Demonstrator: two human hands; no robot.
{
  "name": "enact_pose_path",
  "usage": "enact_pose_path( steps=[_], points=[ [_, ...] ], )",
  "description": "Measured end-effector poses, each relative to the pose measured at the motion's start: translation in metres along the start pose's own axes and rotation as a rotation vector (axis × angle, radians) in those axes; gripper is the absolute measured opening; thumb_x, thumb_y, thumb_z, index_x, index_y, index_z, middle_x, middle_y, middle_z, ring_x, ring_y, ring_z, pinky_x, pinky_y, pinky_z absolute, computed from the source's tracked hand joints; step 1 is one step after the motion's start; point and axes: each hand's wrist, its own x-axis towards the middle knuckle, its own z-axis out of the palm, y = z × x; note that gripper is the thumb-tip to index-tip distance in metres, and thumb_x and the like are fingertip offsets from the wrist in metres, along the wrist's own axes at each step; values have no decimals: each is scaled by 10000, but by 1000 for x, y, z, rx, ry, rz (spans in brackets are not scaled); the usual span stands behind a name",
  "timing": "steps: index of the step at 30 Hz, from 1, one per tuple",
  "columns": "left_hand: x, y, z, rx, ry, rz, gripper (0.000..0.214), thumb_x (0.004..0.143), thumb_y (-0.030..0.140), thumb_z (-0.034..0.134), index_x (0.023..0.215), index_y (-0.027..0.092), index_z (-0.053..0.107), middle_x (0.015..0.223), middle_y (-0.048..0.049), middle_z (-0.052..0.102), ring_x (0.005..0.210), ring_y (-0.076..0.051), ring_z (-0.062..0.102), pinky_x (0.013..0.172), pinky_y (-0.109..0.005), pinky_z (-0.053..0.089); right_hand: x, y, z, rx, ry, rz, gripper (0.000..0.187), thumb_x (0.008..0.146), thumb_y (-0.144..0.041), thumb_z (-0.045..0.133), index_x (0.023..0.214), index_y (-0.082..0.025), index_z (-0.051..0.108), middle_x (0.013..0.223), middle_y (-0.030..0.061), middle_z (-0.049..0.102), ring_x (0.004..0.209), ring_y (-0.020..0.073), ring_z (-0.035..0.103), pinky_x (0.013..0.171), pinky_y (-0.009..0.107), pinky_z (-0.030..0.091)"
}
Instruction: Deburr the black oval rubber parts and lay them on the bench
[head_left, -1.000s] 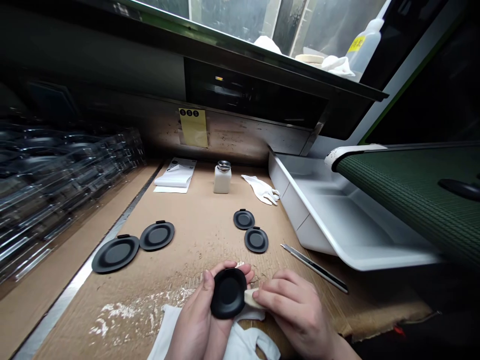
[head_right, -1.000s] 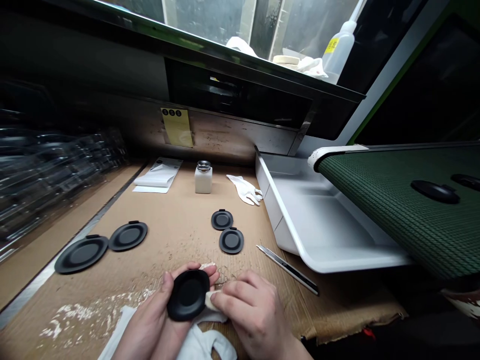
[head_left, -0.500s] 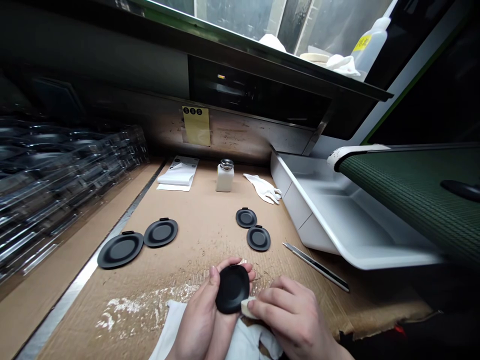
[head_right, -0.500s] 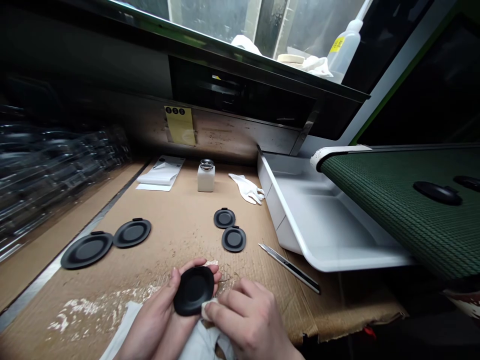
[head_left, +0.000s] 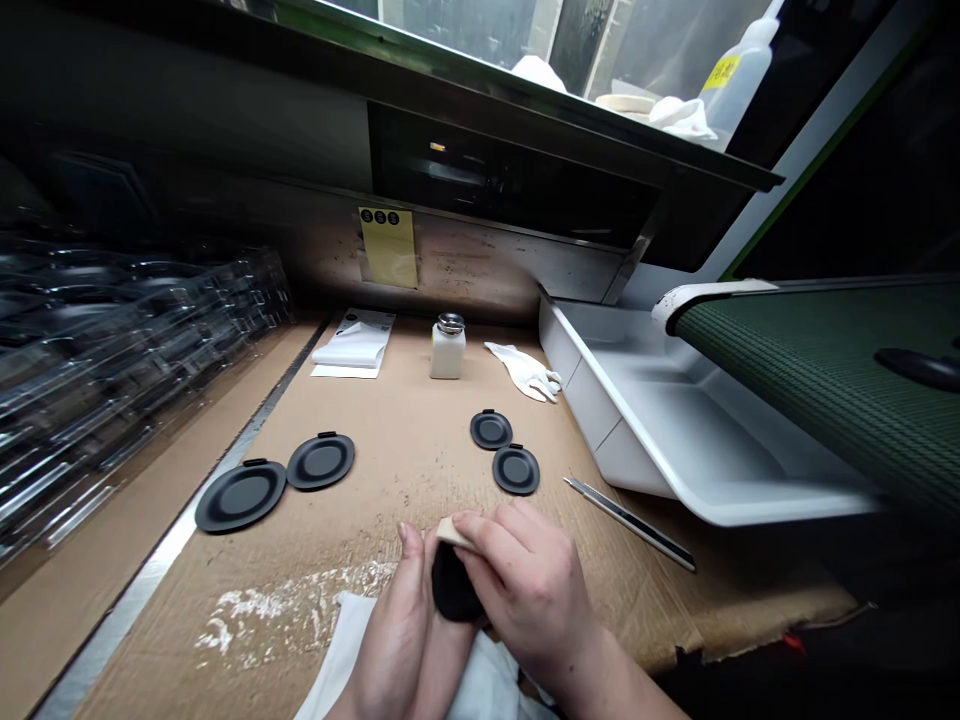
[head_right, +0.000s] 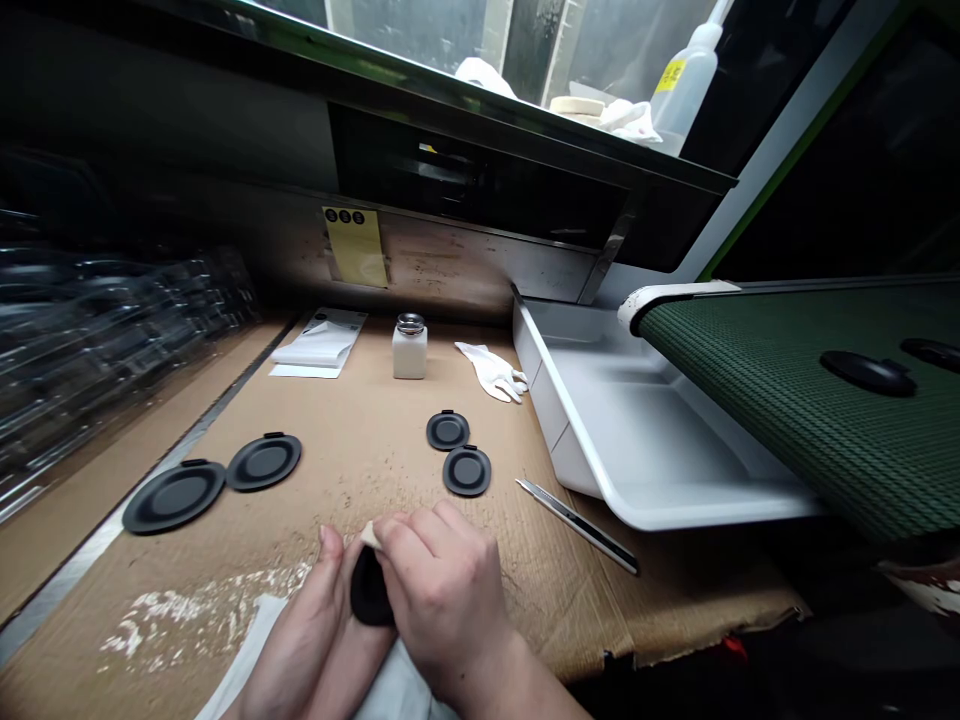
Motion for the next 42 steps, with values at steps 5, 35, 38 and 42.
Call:
enact_pose_path(
  steps=[5, 35, 38, 42],
  points=[
    [-2, 2, 2, 18, 121, -7, 445, 869, 476, 363, 962, 148, 648, 1043, -87, 652, 1106, -223, 518, 1023, -343, 308, -6, -8, -6, 44, -112, -128, 227, 874, -148, 413, 927, -185, 631, 716, 26, 624, 676, 139, 515, 619, 258, 434],
    [0, 3, 1, -13, 144, 2, 435, 868, 476, 360, 1053, 184, 625, 1060, -93, 665, 1078, -245, 546, 1004, -431, 326, -15, 4, -26, 55, 184, 192, 233, 809, -169, 565, 1037, -209, 583, 873, 23, 669, 759, 145, 622, 695, 244, 505],
    [-1, 2, 0, 27, 141, -1, 472, 842, 530, 370, 1076, 200, 613, 1062, -89, 661, 1064, -242, 548, 1006, -418, 320, -23, 1, -19, 66, 113, 122, 182, 833, -174, 519, 998, -185, 596, 860, 46, 665, 763, 155, 621, 695, 259, 508],
    [-5, 0, 2, 83, 146, 48, 486, 830, 547, 376, 1055, 195, 625, 1056, -85, 658, 1071, -231, 540, 1018, -374, 303, -20, -9, -3, 75, 114, 73, 182, 857, -198, 474, 989, -154, 592, 812, 66, 648, 761, 173, 602, 695, 282, 501]
  ],
)
